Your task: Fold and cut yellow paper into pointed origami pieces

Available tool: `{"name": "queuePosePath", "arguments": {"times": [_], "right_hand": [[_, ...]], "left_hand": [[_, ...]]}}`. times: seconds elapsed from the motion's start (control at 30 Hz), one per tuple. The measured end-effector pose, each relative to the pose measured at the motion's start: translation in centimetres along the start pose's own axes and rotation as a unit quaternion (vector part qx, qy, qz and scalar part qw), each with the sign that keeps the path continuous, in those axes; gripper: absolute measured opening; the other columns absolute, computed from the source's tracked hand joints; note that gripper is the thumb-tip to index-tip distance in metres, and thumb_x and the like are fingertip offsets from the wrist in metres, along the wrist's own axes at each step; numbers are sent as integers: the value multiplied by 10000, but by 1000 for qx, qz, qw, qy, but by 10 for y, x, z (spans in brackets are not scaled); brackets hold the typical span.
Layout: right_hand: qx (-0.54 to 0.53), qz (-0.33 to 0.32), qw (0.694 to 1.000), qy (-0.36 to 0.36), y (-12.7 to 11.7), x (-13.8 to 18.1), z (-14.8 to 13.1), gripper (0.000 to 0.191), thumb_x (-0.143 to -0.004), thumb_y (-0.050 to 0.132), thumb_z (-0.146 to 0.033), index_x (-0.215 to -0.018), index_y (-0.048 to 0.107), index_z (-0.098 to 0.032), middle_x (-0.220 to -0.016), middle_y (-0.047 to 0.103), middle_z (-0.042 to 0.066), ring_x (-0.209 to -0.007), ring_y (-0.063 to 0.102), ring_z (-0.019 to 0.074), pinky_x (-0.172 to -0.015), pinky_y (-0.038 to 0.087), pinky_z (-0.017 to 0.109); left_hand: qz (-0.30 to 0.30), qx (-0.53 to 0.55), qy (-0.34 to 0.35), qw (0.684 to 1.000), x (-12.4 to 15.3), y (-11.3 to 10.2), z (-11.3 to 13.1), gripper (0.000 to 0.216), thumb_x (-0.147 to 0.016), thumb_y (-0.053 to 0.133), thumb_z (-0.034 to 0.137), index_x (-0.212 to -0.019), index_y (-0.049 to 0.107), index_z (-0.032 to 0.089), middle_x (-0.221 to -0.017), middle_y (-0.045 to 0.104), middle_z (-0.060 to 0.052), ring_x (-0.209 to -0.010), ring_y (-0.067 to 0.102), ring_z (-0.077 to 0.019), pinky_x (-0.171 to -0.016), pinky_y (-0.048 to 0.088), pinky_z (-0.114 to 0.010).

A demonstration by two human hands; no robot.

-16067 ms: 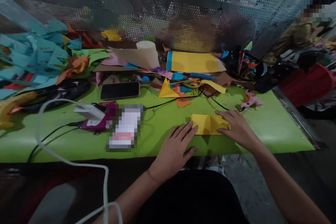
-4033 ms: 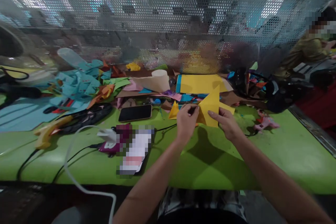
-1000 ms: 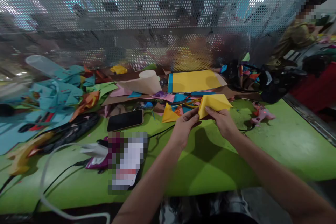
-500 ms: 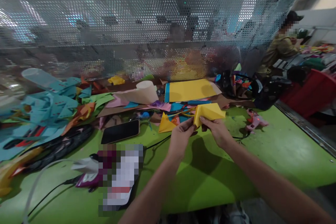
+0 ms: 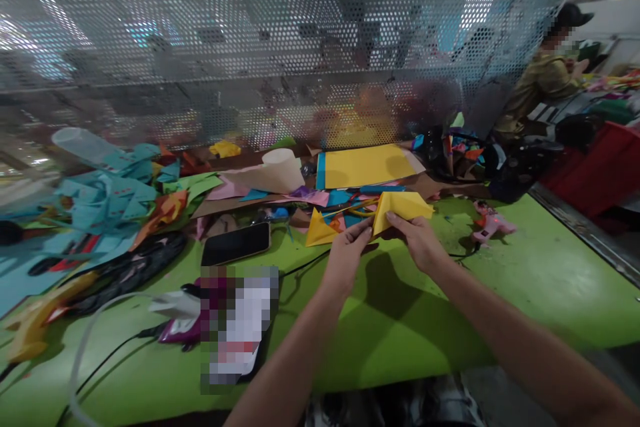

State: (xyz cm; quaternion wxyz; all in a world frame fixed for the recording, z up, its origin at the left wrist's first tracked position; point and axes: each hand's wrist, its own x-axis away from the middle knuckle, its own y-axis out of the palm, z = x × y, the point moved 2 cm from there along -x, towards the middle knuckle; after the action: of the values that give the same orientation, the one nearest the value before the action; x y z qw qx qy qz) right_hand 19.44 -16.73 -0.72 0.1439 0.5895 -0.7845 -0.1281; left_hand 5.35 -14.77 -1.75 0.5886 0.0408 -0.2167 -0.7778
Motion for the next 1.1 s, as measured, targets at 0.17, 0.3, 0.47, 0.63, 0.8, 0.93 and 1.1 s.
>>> {"name": "queuePosePath", "arguments": {"times": [0.17, 0.3, 0.47, 0.63, 0.8, 0.93, 1.1], "right_hand": [[-1, -4, 1000, 2, -1, -1, 2, 421, -567, 858, -470, -824, 715, -169, -762, 717, 30, -632, 625, 161, -653, 522, 324], [-4, -6, 1000, 4, -1, -1, 2, 415, -573, 851, -473, -817, 715, -167, -756, 721, 34, -635, 634, 166, -658, 527, 325], [-11, -6, 1000, 4, 0, -1, 2, 411, -572, 853, -468, -806, 712, -162, -723, 714, 30, -618, 632, 163, -648, 522, 319], [-10, -16, 1000, 0, 1, 0, 1, 423, -593, 839, -477, -844, 708, -163, -744, 717, 40, -642, 644, 180, -664, 531, 334], [3, -25, 1000, -16, 0, -1, 3, 426, -623, 823, -481, -879, 711, -160, -757, 711, 38, -650, 624, 171, -654, 511, 324], [33, -25, 999, -22, 0, 0, 3, 415, -648, 799, -510, -855, 714, -161, -728, 693, 35, -595, 582, 153, -597, 467, 309], [57, -26, 998, -31, 2, 1, 1, 396, -639, 794, -542, -709, 656, -177, -562, 575, -23, -480, 470, 109, -488, 369, 272]], "left_hand": [[-18, 4, 7, 1000, 0, 0, 0, 438, -610, 854, 405, -994, 774, 210, -1003, 756, -56, -838, 665, -163, -757, 521, -282], [-27, 15, 4, 1000, 0, 1, 0, 466, -601, 863, 419, -1003, 770, 202, -979, 761, -57, -839, 671, -163, -754, 517, -274], [-22, 38, -9, 999, -1, 0, -2, 443, -598, 877, 369, -997, 769, 210, -986, 760, -47, -841, 676, -151, -781, 512, -272], [-22, 57, -13, 998, -1, 1, -3, 421, -600, 879, 336, -986, 773, 205, -968, 762, -44, -813, 672, -136, -806, 511, -274], [-24, 71, -17, 997, -2, 1, -4, 431, -579, 891, 331, -979, 778, 215, -956, 764, -34, -821, 672, -125, -812, 509, -253], [-31, 63, -10, 997, -2, 1, -5, 453, -597, 882, 336, -1013, 769, 198, -953, 764, -49, -824, 677, -138, -862, 501, -282], [-9, 41, 1, 999, -2, 0, -5, 441, -566, 893, 343, -965, 772, 199, -955, 762, -47, -837, 683, -158, -869, 510, -316]]}}
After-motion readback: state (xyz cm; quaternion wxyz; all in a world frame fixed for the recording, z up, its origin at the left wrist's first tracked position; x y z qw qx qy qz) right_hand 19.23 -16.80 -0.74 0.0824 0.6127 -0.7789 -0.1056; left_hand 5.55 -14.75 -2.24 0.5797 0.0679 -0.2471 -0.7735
